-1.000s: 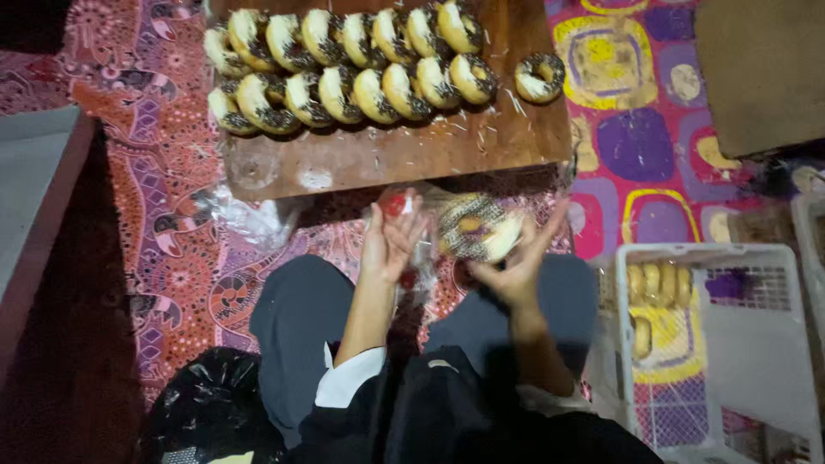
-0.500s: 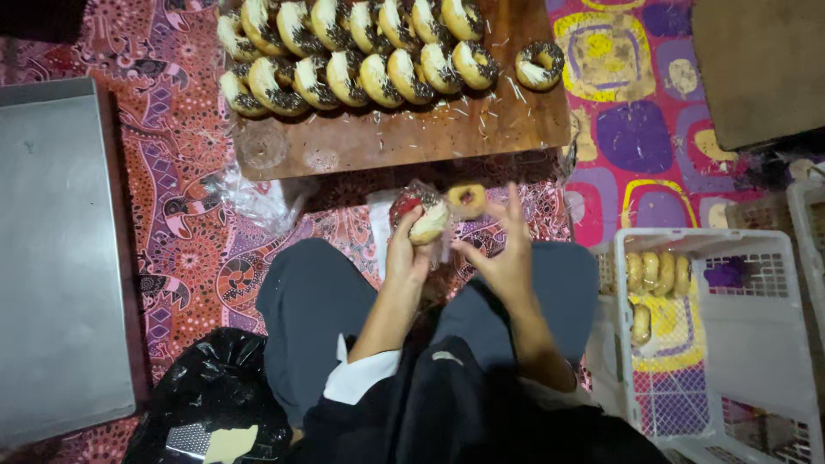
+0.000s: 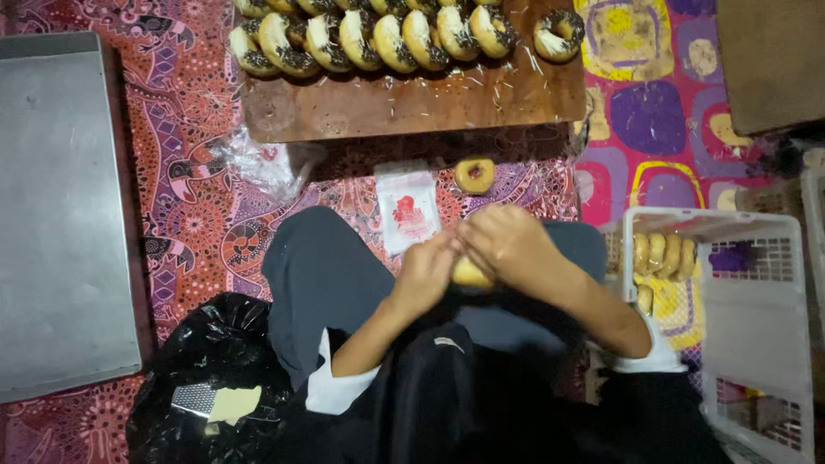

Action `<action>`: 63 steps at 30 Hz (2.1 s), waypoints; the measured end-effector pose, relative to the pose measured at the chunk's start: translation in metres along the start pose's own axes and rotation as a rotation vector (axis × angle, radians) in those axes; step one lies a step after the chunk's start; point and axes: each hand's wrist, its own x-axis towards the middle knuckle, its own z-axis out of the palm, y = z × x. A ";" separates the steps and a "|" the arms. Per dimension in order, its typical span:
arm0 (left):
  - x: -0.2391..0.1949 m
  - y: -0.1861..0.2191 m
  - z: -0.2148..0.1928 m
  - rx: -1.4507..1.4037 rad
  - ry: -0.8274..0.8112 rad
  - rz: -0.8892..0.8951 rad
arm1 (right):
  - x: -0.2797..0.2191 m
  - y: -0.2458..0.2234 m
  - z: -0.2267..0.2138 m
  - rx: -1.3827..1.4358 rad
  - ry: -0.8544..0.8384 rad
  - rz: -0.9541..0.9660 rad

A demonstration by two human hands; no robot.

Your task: The person grates a block of white cheese over rows of donuts arranged on a wooden board. They then pick up individual donuts, dip them into a red substance, and place them back on the board or into a plastic basket.

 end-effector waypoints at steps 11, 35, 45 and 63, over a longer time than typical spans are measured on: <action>-0.019 0.043 -0.028 0.663 -0.388 0.754 | -0.065 0.028 0.053 0.078 -0.194 -0.154; -0.131 -0.136 -0.150 -0.156 0.652 -0.429 | -0.012 -0.094 0.302 1.601 -0.025 1.194; 0.090 -0.214 -0.098 1.188 -0.157 -0.479 | -0.087 0.165 0.295 -0.077 0.310 1.097; 0.071 -0.253 -0.108 0.459 0.514 -0.063 | 0.027 0.080 0.307 1.490 -0.539 0.927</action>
